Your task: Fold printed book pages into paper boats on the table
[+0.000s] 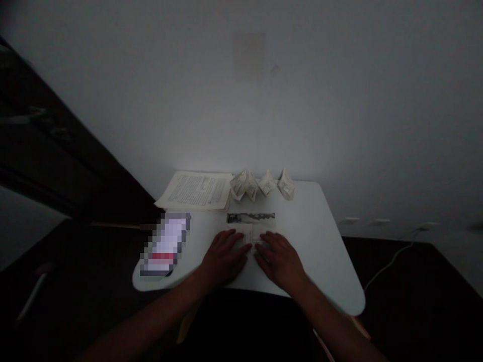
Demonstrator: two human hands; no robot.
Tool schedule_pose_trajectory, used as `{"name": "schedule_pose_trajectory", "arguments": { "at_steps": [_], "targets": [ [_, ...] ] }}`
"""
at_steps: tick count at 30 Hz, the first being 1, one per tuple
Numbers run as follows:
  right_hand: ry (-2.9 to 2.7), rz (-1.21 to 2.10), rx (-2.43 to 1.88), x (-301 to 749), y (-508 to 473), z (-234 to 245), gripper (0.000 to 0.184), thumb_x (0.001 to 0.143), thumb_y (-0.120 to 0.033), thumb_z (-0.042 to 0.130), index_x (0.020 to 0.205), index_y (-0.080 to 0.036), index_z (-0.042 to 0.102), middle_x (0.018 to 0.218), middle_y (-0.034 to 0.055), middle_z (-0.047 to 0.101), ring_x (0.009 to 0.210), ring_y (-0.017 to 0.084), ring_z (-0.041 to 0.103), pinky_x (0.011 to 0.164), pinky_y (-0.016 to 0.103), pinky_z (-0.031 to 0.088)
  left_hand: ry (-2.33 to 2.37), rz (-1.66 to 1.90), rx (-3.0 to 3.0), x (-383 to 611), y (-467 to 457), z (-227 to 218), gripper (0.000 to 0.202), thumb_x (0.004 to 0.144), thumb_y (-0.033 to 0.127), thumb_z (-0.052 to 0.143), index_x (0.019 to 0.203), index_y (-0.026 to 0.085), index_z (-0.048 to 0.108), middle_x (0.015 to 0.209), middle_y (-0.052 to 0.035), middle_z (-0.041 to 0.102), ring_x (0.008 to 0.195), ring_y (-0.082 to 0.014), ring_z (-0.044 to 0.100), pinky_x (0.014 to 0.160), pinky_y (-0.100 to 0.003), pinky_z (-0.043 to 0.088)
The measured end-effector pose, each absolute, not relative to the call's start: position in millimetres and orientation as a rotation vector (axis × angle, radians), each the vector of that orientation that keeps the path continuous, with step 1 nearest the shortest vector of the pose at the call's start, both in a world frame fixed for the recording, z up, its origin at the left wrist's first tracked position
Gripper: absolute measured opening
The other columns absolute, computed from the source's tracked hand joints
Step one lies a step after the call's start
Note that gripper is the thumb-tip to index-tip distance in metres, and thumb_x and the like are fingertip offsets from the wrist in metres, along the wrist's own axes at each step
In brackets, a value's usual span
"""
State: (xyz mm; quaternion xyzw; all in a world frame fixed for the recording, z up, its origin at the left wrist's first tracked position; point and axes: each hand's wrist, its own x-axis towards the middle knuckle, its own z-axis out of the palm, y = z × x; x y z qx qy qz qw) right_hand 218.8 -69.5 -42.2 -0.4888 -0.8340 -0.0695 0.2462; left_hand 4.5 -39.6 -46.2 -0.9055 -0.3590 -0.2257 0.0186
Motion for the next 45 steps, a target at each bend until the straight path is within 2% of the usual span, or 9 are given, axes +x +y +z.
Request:
{"name": "schedule_pose_trajectory", "arguments": {
  "at_steps": [4, 8, 12, 16, 21, 25, 29, 38, 45],
  "targets": [
    [-2.235, -0.216, -1.491, 217, -71, -43, 0.03, 0.084, -0.034, 0.054, 0.107, -0.018, 0.063, 0.118, 0.0127, 0.06, 0.113, 0.028, 0.052, 0.094, 0.048, 0.041, -1.191, -0.624, -2.789, 7, -41, -43, 0.04, 0.084, 0.04, 0.048, 0.121, 0.026, 0.053, 0.126, -0.0089, 0.051, 0.121, -0.0309, 0.04, 0.101, -0.056, 0.025],
    [-2.245, -0.193, -1.36, 211, -71, -43, 0.027, 0.085, -0.024, 0.051, 0.108, -0.017, 0.062, 0.115, 0.0118, 0.062, 0.112, 0.025, 0.053, 0.099, 0.047, 0.038, -1.098, -0.564, -2.848, 11, -37, -41, 0.038, 0.086, 0.035, 0.045, 0.121, 0.021, 0.052, 0.124, -0.0085, 0.054, 0.118, -0.0256, 0.043, 0.105, -0.05, 0.023],
    [-2.301, -0.148, -1.207, 204, -68, -42, 0.029, 0.085, -0.018, 0.049, 0.111, -0.015, 0.06, 0.114, 0.011, 0.063, 0.111, 0.022, 0.055, 0.099, 0.041, 0.04, -1.04, -0.58, -2.901, 12, -34, -42, 0.037, 0.083, 0.029, 0.047, 0.119, 0.02, 0.053, 0.122, -0.0074, 0.055, 0.115, -0.0243, 0.045, 0.104, -0.046, 0.027],
    [-2.315, -0.124, -1.302, 201, -61, -44, 0.031, 0.086, -0.022, 0.048, 0.113, -0.014, 0.059, 0.116, 0.0118, 0.061, 0.109, 0.023, 0.054, 0.093, 0.039, 0.045, -1.038, -0.664, -2.918, 11, -33, -40, 0.035, 0.082, 0.027, 0.048, 0.116, 0.02, 0.054, 0.12, -0.008, 0.055, 0.114, -0.0242, 0.045, 0.101, -0.045, 0.033],
    [-2.252, -0.132, -1.374, 203, -54, -45, 0.025, 0.084, -0.028, 0.052, 0.104, -0.016, 0.062, 0.11, 0.011, 0.064, 0.105, 0.024, 0.056, 0.09, 0.04, 0.044, -1.046, -0.776, -2.897, -3, -23, -37, 0.024, 0.08, 0.021, 0.05, 0.1, 0.017, 0.061, 0.109, -0.0098, 0.059, 0.104, -0.0229, 0.051, 0.095, -0.043, 0.039],
    [-2.204, -0.099, -1.424, 209, -48, -43, 0.02, 0.083, -0.03, 0.053, 0.096, -0.018, 0.063, 0.105, 0.0103, 0.064, 0.099, 0.023, 0.058, 0.087, 0.039, 0.045, -1.128, -0.818, -2.837, -18, -7, -39, 0.032, 0.073, 0.011, 0.052, 0.104, 0.016, 0.059, 0.11, -0.0109, 0.058, 0.104, -0.0235, 0.051, 0.092, -0.041, 0.043],
    [-2.154, -0.04, -1.402, 215, -43, -44, 0.019, 0.081, -0.03, 0.055, 0.094, -0.018, 0.063, 0.101, 0.0094, 0.065, 0.098, 0.022, 0.058, 0.087, 0.039, 0.045, -1.149, -0.795, -2.787, -20, 9, -38, 0.032, 0.076, 0.007, 0.048, 0.105, 0.017, 0.059, 0.108, -0.0091, 0.06, 0.101, -0.0218, 0.053, 0.087, -0.038, 0.045],
    [-2.081, 0.025, -1.371, 217, -42, -43, 0.014, 0.081, -0.027, 0.055, 0.089, -0.019, 0.063, 0.098, 0.0082, 0.065, 0.096, 0.021, 0.058, 0.086, 0.039, 0.045, -1.095, -0.698, -2.819, -7, 23, -33, 0.017, 0.083, 0.016, 0.051, 0.094, 0.02, 0.063, 0.107, -0.0067, 0.06, 0.1, -0.0194, 0.053, 0.082, -0.034, 0.044],
    [-2.223, 0.023, -1.37, 201, -32, -29, 0.012, 0.081, -0.021, 0.054, 0.082, -0.018, 0.066, 0.091, 0.007, 0.065, 0.087, 0.019, 0.057, 0.082, 0.035, 0.043, -1.045, -0.672, -2.855, -9, 21, -39, 0.015, 0.086, 0.019, 0.05, 0.089, 0.02, 0.065, 0.093, -0.0042, 0.064, 0.087, -0.0165, 0.055, 0.078, -0.031, 0.041]
  ]
}}
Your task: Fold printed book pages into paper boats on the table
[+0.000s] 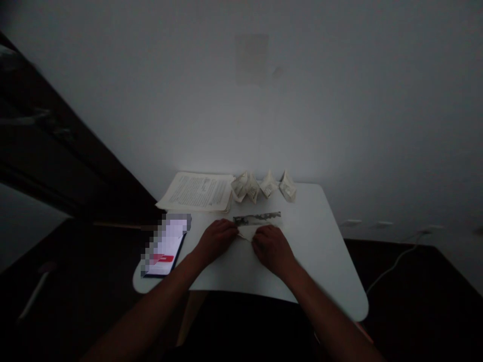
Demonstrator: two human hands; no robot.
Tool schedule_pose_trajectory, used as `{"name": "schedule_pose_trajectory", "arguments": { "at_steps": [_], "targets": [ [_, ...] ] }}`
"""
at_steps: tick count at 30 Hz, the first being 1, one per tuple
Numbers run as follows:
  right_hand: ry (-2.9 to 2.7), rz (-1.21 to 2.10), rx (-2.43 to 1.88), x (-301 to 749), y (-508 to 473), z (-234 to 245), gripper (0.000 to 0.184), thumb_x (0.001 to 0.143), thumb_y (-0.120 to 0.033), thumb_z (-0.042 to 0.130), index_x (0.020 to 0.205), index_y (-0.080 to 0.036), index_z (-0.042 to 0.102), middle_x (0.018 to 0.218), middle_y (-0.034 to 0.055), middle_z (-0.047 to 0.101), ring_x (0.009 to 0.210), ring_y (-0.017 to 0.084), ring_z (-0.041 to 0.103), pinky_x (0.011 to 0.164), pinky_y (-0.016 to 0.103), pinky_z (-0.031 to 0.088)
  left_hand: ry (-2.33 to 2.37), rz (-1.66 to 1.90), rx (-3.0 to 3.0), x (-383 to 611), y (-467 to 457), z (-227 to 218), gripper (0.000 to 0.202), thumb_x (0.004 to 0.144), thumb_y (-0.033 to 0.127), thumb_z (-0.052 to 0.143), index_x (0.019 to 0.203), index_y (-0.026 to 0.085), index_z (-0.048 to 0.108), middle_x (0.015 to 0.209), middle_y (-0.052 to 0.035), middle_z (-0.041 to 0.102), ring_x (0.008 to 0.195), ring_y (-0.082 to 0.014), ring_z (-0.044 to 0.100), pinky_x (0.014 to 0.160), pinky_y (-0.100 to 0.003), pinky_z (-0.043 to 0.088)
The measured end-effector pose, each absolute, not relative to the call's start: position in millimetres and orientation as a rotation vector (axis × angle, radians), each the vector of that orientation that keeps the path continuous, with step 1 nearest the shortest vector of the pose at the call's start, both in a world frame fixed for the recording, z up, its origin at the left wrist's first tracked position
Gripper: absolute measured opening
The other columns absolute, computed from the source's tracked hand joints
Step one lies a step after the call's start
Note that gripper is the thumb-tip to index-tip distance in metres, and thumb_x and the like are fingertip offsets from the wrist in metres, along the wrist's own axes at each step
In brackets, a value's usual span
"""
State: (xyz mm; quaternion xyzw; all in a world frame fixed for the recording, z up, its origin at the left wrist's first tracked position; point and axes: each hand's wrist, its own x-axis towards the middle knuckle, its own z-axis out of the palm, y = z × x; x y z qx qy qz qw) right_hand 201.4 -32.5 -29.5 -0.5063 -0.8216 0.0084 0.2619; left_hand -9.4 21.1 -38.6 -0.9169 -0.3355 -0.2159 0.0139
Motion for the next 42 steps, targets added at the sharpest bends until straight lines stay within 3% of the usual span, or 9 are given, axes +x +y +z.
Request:
{"name": "schedule_pose_trajectory", "arguments": {
  "at_steps": [19, 25, 32, 42],
  "targets": [
    [-2.173, 0.33, -1.357, 188, -8, -31, 0.01, 0.075, -0.013, 0.055, 0.075, -0.019, 0.063, 0.08, 0.0049, 0.064, 0.079, 0.019, 0.057, 0.076, 0.034, 0.045, -1.622, -0.485, -2.968, 8, 33, -18, 0.01, 0.079, 0.025, 0.057, 0.083, 0.023, 0.066, 0.085, -0.0018, 0.063, 0.087, -0.0201, 0.056, 0.078, -0.036, 0.04],
    [-2.173, 0.243, -1.344, 189, -14, -37, 0.012, 0.079, -0.016, 0.051, 0.084, -0.018, 0.062, 0.084, 0.006, 0.062, 0.083, 0.019, 0.054, 0.078, 0.034, 0.043, -1.822, -0.703, -2.892, 10, 32, -21, 0.014, 0.073, 0.024, 0.063, 0.087, 0.02, 0.063, 0.09, -0.0022, 0.059, 0.09, -0.0181, 0.056, 0.08, -0.033, 0.042],
    [-2.252, 0.044, -1.359, 184, -18, -46, 0.028, 0.081, -0.016, 0.049, 0.105, -0.017, 0.063, 0.091, 0.0095, 0.056, 0.086, 0.021, 0.049, 0.078, 0.035, 0.041, -1.68, -0.817, -2.779, 12, 20, -35, 0.012, 0.081, 0.025, 0.056, 0.083, 0.021, 0.067, 0.082, -0.0027, 0.057, 0.085, -0.0174, 0.054, 0.077, -0.034, 0.041],
    [-2.22, 0.025, -1.41, 182, -18, -45, 0.029, 0.081, -0.017, 0.049, 0.106, -0.017, 0.063, 0.09, 0.0094, 0.055, 0.085, 0.021, 0.048, 0.079, 0.036, 0.041, -1.241, -0.658, -2.745, 11, 3, -44, 0.019, 0.086, 0.018, 0.044, 0.092, 0.018, 0.062, 0.094, -0.0077, 0.06, 0.092, -0.0206, 0.051, 0.082, -0.037, 0.039]
  ]
}}
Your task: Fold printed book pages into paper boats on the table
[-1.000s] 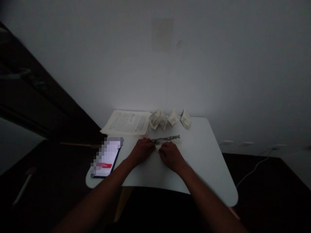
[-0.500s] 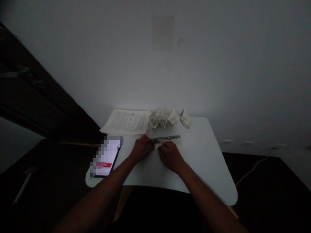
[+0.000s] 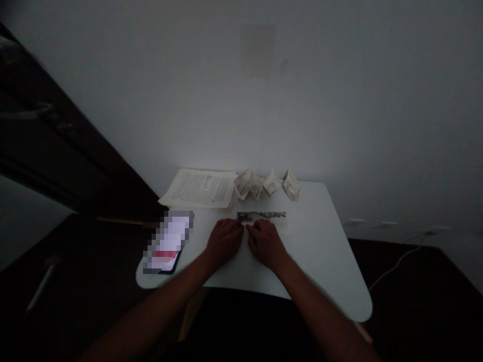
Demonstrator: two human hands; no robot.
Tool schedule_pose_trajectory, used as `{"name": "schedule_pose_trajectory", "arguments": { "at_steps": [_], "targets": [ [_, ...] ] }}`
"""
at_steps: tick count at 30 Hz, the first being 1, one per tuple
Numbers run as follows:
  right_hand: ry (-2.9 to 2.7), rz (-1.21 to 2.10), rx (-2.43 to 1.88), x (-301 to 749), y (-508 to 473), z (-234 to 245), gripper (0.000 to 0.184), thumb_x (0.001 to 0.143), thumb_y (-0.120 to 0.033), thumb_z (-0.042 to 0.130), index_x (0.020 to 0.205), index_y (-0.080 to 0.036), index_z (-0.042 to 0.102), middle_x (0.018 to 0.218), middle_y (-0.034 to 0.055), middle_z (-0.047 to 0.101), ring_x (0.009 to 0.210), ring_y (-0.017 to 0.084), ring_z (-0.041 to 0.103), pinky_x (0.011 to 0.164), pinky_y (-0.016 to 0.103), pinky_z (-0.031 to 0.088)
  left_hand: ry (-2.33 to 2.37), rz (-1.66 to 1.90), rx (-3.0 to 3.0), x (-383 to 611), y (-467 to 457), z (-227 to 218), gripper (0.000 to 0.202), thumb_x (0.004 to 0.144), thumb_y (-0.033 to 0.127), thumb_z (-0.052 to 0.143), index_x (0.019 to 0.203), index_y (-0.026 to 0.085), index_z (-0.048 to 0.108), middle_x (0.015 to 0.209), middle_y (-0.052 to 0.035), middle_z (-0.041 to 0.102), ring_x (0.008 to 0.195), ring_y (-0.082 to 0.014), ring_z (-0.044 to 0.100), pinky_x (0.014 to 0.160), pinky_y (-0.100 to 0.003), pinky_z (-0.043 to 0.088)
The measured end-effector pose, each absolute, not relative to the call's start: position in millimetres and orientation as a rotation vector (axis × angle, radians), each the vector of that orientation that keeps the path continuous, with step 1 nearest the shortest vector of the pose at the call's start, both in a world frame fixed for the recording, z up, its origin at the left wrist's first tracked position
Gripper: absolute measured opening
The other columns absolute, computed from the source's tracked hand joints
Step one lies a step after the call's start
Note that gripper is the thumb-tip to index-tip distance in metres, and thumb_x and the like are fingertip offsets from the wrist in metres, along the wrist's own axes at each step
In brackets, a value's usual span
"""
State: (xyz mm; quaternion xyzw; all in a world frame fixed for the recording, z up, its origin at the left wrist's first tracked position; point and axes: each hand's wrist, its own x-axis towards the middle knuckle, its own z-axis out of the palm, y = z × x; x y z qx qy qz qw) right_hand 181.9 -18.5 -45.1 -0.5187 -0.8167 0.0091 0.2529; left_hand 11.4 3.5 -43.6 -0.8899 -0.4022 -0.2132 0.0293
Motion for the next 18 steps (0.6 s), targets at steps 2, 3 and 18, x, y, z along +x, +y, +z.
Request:
{"name": "schedule_pose_trajectory", "arguments": {
  "at_steps": [2, 3, 18],
  "targets": [
    [-2.217, 0.027, -1.417, 181, -18, -45, 0.029, 0.081, -0.017, 0.05, 0.107, -0.016, 0.063, 0.09, 0.0098, 0.055, 0.085, 0.022, 0.048, 0.079, 0.036, 0.041, -1.239, -0.618, -2.763, 11, 0, -41, 0.02, 0.086, 0.02, 0.043, 0.096, 0.018, 0.061, 0.093, -0.0078, 0.06, 0.093, -0.0213, 0.051, 0.082, -0.038, 0.038],
    [-2.215, 0.027, -1.416, 181, -18, -45, 0.03, 0.081, -0.017, 0.05, 0.107, -0.016, 0.062, 0.09, 0.0098, 0.055, 0.085, 0.022, 0.048, 0.079, 0.036, 0.041, -1.241, -0.608, -2.775, 11, -2, -39, 0.021, 0.086, 0.021, 0.043, 0.099, 0.018, 0.06, 0.094, -0.0078, 0.06, 0.094, -0.0216, 0.051, 0.083, -0.038, 0.038],
    [-2.197, 0.04, -1.424, 182, -15, -51, 0.026, 0.083, -0.021, 0.05, 0.104, -0.018, 0.065, 0.088, 0.0088, 0.056, 0.084, 0.021, 0.05, 0.078, 0.036, 0.043, -1.366, -0.676, -2.789, 5, -20, -39, 0.04, 0.083, 0.04, 0.048, 0.12, 0.024, 0.052, 0.126, -0.0128, 0.049, 0.122, -0.03, 0.038, 0.089, -0.047, 0.032]
  ]
}}
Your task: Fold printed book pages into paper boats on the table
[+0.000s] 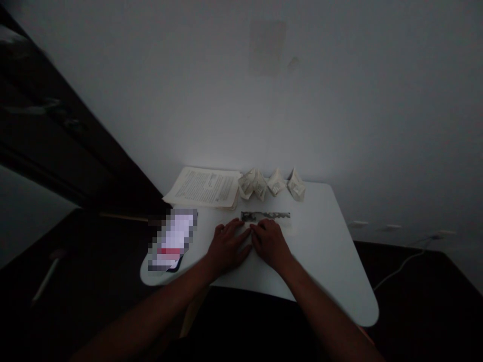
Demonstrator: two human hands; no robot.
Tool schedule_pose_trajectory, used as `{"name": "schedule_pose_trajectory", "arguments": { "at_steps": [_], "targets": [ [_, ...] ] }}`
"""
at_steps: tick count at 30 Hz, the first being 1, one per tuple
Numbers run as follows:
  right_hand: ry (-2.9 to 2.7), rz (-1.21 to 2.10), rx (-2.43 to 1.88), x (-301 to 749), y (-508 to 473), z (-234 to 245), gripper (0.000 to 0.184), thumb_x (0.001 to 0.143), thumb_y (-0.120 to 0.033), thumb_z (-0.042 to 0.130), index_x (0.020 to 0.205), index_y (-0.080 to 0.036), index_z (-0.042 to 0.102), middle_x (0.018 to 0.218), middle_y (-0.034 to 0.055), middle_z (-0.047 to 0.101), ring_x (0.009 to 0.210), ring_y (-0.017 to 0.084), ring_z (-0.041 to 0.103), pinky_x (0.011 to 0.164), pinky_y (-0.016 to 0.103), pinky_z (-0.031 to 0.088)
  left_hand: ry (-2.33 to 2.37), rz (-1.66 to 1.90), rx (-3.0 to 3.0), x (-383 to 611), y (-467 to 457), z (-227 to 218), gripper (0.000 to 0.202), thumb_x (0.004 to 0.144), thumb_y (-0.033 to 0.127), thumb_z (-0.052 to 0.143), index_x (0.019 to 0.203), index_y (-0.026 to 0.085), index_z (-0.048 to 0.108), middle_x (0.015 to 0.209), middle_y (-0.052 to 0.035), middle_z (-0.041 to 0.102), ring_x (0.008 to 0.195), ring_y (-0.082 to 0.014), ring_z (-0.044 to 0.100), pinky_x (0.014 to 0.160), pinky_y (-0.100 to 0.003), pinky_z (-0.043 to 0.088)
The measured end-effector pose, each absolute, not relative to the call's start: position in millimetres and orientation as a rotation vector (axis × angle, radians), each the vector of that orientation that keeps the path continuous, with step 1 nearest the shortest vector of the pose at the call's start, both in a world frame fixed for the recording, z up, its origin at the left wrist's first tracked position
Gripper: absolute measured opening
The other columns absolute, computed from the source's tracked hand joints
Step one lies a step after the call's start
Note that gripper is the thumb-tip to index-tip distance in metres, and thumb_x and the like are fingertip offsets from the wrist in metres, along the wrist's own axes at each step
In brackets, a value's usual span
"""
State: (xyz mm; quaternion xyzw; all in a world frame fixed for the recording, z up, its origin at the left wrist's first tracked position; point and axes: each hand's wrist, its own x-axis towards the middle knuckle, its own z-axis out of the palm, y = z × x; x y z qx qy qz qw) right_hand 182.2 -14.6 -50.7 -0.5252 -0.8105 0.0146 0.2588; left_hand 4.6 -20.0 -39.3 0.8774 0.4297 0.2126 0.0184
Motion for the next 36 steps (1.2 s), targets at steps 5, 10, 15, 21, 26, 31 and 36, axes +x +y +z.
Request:
{"name": "schedule_pose_trajectory", "arguments": {
  "at_steps": [5, 10, 15, 21, 26, 31, 36],
  "targets": [
    [-2.178, 0.145, -1.495, 180, -11, -44, 0.024, 0.084, -0.024, 0.051, 0.099, -0.018, 0.068, 0.085, 0.0078, 0.058, 0.082, 0.019, 0.053, 0.077, 0.032, 0.044, 1.341, 0.712, 2.668, 4, -19, -42, 0.037, 0.082, 0.036, 0.05, 0.116, 0.022, 0.055, 0.126, -0.012, 0.052, 0.122, -0.0283, 0.04, 0.09, -0.046, 0.031],
    [-2.154, 0.206, -1.553, 178, -9, -40, 0.023, 0.081, -0.025, 0.055, 0.099, -0.019, 0.069, 0.084, 0.0075, 0.06, 0.082, 0.019, 0.054, 0.078, 0.031, 0.044, 1.366, 0.753, 2.579, 3, -18, -43, 0.038, 0.082, 0.026, 0.047, 0.118, 0.015, 0.051, 0.124, -0.0132, 0.055, 0.12, -0.026, 0.044, 0.094, -0.046, 0.029],
    [-2.057, 0.247, -1.659, 171, -5, -38, 0.019, 0.08, -0.028, 0.057, 0.086, -0.019, 0.072, 0.079, 0.0057, 0.063, 0.08, 0.018, 0.056, 0.078, 0.03, 0.043, 1.384, 0.758, 2.532, 4, -18, -41, 0.034, 0.079, 0.022, 0.049, 0.113, 0.016, 0.051, 0.123, -0.0133, 0.055, 0.12, -0.0259, 0.044, 0.094, -0.046, 0.03],
    [-1.97, 0.23, -1.849, 159, 2, -32, 0.024, 0.079, -0.04, 0.056, 0.073, -0.021, 0.07, 0.074, 0.0037, 0.067, 0.076, 0.017, 0.059, 0.073, 0.028, 0.04, 1.43, 0.819, 2.401, 5, -15, -42, 0.038, 0.075, 0.017, 0.048, 0.113, 0.015, 0.045, 0.113, -0.0116, 0.057, 0.115, -0.0227, 0.047, 0.094, -0.042, 0.032],
    [-1.888, 0.176, -2.008, 150, 8, -28, 0.032, 0.077, -0.052, 0.054, 0.069, -0.023, 0.067, 0.073, 0.0015, 0.068, 0.073, 0.017, 0.061, 0.064, 0.027, 0.038, 1.422, 0.886, 2.304, 3, -13, -43, 0.041, 0.069, 0.012, 0.047, 0.109, 0.016, 0.044, 0.108, -0.0096, 0.057, 0.108, -0.0215, 0.051, 0.095, -0.041, 0.033],
    [-1.852, 0.211, -2.098, 146, 10, -22, 0.036, 0.075, -0.057, 0.053, 0.07, -0.024, 0.067, 0.073, 0.0016, 0.069, 0.071, 0.018, 0.062, 0.058, 0.026, 0.037, 1.405, 0.942, 2.26, 0, -13, -42, 0.045, 0.064, 0.01, 0.047, 0.109, 0.016, 0.044, 0.107, -0.0097, 0.056, 0.108, -0.0223, 0.05, 0.095, -0.041, 0.034],
    [-1.894, 0.239, -2.045, 147, 8, -18, 0.036, 0.077, -0.054, 0.052, 0.069, -0.023, 0.068, 0.073, 0.0033, 0.069, 0.071, 0.018, 0.063, 0.06, 0.026, 0.039, 1.361, 0.885, 2.313, -1, -14, -42, 0.047, 0.062, 0.01, 0.047, 0.109, 0.017, 0.044, 0.112, -0.0107, 0.054, 0.117, -0.0235, 0.043, 0.099, -0.042, 0.029]
  ]
}}
